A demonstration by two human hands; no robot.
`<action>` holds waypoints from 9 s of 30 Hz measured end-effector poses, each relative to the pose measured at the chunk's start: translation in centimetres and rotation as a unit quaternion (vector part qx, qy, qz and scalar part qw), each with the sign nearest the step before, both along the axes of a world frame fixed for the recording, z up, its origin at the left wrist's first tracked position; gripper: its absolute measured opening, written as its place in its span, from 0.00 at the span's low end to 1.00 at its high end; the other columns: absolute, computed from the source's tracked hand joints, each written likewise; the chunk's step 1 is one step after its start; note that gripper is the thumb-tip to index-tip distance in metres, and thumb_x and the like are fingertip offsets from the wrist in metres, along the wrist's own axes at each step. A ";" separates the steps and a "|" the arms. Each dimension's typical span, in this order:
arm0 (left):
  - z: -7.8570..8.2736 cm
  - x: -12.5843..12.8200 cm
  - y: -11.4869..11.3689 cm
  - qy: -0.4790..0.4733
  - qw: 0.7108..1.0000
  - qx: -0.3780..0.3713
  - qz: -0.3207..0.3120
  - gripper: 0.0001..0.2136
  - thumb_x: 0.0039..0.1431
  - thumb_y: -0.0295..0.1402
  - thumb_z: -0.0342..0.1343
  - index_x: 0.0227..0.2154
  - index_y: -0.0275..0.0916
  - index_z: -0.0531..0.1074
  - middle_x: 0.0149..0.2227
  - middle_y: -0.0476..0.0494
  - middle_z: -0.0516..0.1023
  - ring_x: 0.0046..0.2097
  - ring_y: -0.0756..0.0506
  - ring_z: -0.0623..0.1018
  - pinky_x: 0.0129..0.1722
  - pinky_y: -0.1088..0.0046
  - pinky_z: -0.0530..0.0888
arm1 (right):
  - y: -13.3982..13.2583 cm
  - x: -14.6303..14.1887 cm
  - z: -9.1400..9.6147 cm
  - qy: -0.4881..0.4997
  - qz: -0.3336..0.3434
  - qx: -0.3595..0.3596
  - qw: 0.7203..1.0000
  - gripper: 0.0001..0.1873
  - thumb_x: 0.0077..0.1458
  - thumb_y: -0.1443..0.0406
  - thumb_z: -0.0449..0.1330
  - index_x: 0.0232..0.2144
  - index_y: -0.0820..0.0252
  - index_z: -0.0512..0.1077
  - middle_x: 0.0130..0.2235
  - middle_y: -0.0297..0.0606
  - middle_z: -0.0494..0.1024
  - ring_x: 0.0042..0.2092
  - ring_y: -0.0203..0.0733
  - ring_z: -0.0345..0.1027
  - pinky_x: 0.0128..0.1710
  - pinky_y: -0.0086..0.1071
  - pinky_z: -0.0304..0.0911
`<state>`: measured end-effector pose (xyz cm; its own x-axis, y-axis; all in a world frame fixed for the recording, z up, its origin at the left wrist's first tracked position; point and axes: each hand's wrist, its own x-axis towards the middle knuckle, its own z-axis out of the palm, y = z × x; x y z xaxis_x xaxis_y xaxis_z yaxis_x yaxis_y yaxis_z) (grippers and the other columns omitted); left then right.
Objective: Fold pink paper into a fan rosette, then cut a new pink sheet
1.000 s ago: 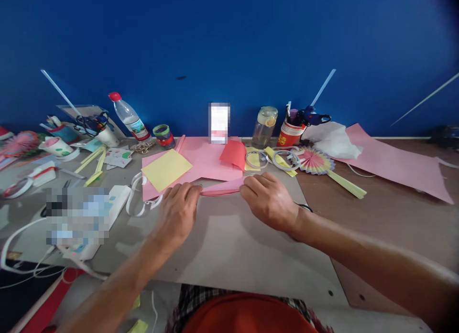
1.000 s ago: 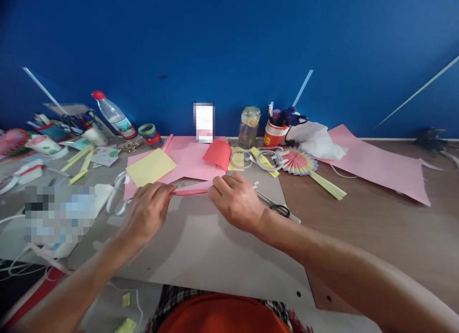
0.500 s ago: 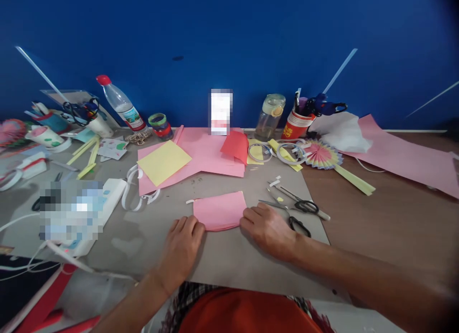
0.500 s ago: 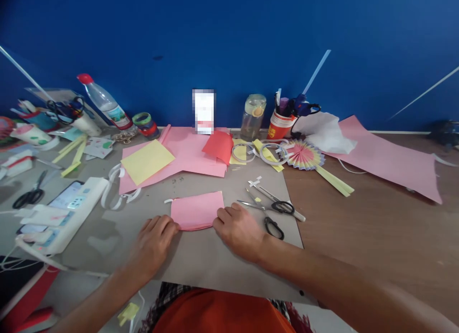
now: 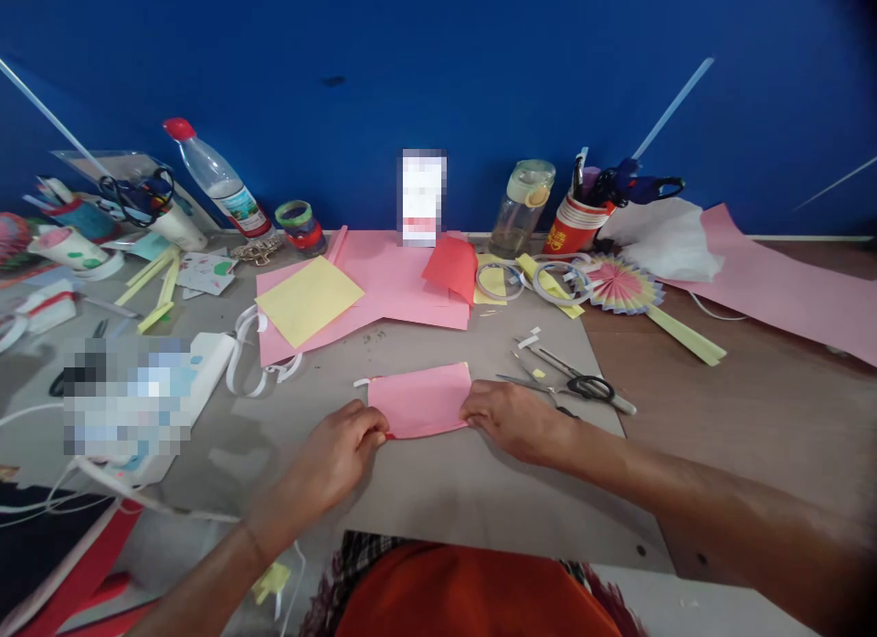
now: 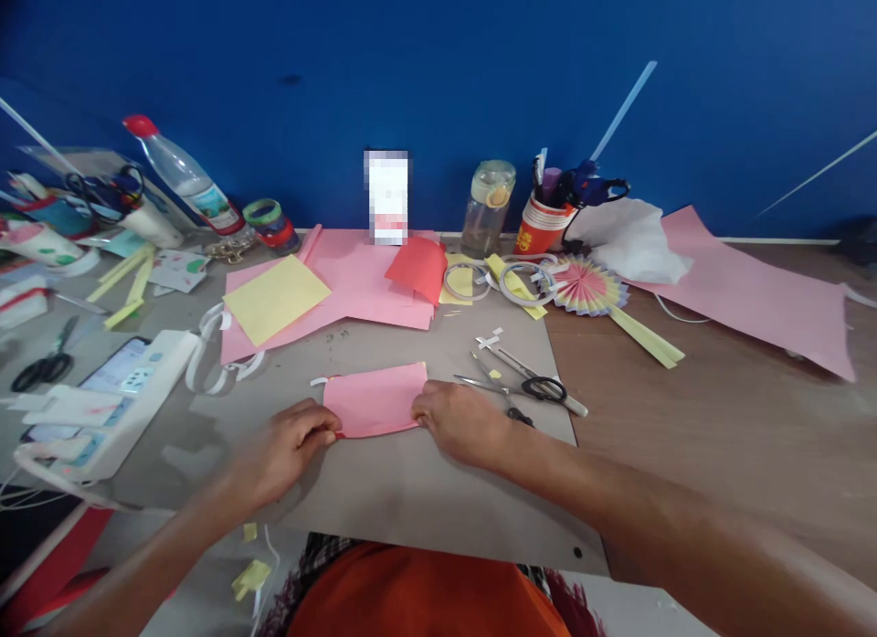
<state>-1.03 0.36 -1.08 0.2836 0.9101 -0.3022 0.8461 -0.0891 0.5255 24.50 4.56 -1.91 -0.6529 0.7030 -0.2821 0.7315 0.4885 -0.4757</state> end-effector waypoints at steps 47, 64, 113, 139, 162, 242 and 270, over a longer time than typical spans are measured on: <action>0.5 0.1 0.7 0.243 0.922 0.178 -0.243 0.10 0.61 0.24 0.44 0.33 0.36 0.71 0.34 0.40 0.73 0.32 0.45 0.74 0.32 0.69 0.67 | -0.2 -0.7 0.9 -0.111 0.125 0.190 0.968 0.09 0.56 0.71 0.50 0.33 0.65 0.70 0.36 0.45 0.74 0.34 0.42 0.68 0.33 0.33 0.57; 1.4 0.5 1.9 0.187 0.953 0.083 -0.221 0.10 0.60 0.29 0.44 0.29 0.38 0.69 0.31 0.44 0.73 0.30 0.47 0.72 0.29 0.72 0.64 | -0.1 -0.6 0.8 -0.114 0.089 0.161 0.976 0.07 0.52 0.73 0.52 0.32 0.62 0.69 0.35 0.41 0.73 0.32 0.40 0.67 0.30 0.31 0.54; 0.7 1.2 0.5 0.189 0.976 0.003 -0.110 0.07 0.60 0.29 0.44 0.40 0.39 0.65 0.39 0.43 0.72 0.38 0.43 0.75 0.34 0.69 0.67 | 0.4 -1.0 1.0 -0.134 0.042 0.031 0.990 0.08 0.56 0.67 0.52 0.37 0.60 0.69 0.37 0.43 0.78 0.36 0.47 0.73 0.28 0.31 0.57; 1.1 2.2 0.2 0.229 0.964 0.008 -0.135 0.07 0.59 0.27 0.45 0.40 0.37 0.65 0.38 0.40 0.73 0.37 0.43 0.76 0.34 0.69 0.69 | -0.3 -2.2 2.4 -0.181 0.040 0.036 0.982 0.17 0.48 0.74 0.55 0.43 0.64 0.66 0.37 0.45 0.78 0.37 0.49 0.74 0.29 0.33 0.62; 1.6 1.6 -1.5 0.211 0.966 0.058 -0.140 0.10 0.60 0.24 0.41 0.35 0.38 0.69 0.39 0.41 0.70 0.34 0.46 0.74 0.35 0.69 0.67 | -1.8 -1.0 0.0 -0.093 0.108 0.155 0.978 0.10 0.55 0.74 0.49 0.33 0.63 0.70 0.36 0.42 0.74 0.33 0.39 0.65 0.33 0.34 0.51; 3.7 -0.3 -0.2 0.118 0.985 0.047 -0.117 0.08 0.60 0.30 0.43 0.31 0.40 0.67 0.32 0.46 0.75 0.34 0.45 0.75 0.33 0.70 0.67 | 1.7 0.0 3.4 0.026 0.150 0.149 0.977 0.09 0.58 0.68 0.51 0.32 0.61 0.72 0.34 0.40 0.75 0.39 0.43 0.64 0.42 0.35 0.56; 2.9 -0.3 -0.9 0.259 0.831 0.463 -0.163 0.02 0.59 0.25 0.51 0.32 0.37 0.65 0.30 0.45 0.73 0.32 0.46 0.75 0.33 0.69 0.68 | 1.5 2.7 2.1 0.266 -0.195 0.077 0.941 0.12 0.54 0.67 0.53 0.42 0.61 0.68 0.34 0.37 0.73 0.34 0.37 0.67 0.34 0.31 0.63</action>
